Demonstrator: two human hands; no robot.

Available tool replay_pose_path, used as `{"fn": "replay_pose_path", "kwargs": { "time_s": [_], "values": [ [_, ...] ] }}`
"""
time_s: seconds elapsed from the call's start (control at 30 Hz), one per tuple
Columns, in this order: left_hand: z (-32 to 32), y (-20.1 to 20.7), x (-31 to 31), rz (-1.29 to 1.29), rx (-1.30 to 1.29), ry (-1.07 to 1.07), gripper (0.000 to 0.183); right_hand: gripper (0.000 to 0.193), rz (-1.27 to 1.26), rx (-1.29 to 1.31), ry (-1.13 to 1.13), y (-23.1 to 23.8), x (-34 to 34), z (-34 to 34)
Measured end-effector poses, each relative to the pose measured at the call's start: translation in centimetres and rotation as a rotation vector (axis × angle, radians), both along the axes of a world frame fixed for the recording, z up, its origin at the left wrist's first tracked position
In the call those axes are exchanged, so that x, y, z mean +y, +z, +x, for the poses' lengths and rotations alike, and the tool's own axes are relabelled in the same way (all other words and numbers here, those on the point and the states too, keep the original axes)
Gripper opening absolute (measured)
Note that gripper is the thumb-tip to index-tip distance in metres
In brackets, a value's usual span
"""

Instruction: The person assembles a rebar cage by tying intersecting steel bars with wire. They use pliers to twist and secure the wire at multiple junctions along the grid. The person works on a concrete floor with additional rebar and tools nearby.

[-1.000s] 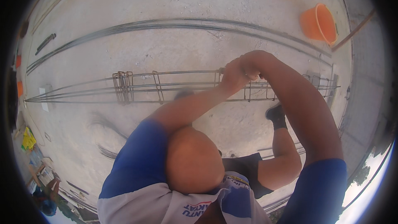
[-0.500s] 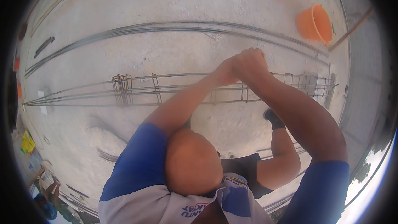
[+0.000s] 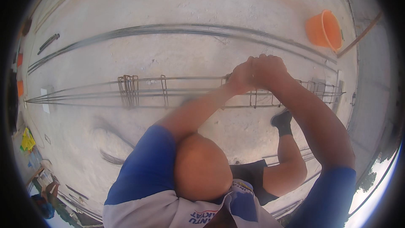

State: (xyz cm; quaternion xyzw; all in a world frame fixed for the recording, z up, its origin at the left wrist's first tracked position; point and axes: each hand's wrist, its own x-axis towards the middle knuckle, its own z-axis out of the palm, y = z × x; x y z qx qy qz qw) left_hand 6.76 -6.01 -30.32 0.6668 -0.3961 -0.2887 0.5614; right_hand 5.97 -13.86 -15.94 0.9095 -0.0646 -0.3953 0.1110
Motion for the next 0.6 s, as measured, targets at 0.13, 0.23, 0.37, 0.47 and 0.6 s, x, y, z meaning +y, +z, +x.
{"fn": "replay_pose_path", "kwargs": {
  "time_s": [0.13, 0.23, 0.37, 0.47, 0.6],
  "values": [
    [0.7, -5.4, -0.9, -0.08, -0.078, -0.069, 0.046, 0.014, -0.169, -0.381, 0.39, -0.3, 1.5, -0.9],
    [-0.7, -4.4, -0.3, -0.047, 0.014, -0.096, 0.046, 0.017, -0.003, -0.041, -0.081, -1.4, -0.5, -0.6],
    [-0.6, 0.5, 2.7, 0.238, 0.035, 0.006, 0.047, 0.028, 0.164, 0.418, -0.61, 2.0, -0.7, 3.8],
    [0.3, 1.4, 1.5, 0.244, 0.099, -0.112, 0.046, 0.035, 0.111, 0.204, -0.251, 1.7, -1.3, 2.2],
    [0.9, -8.0, 0.3, 0.076, -0.012, -0.308, 0.048, 0.023, -0.11, -0.166, 0.344, -1.0, 1.5, -0.8]
  ]
}}
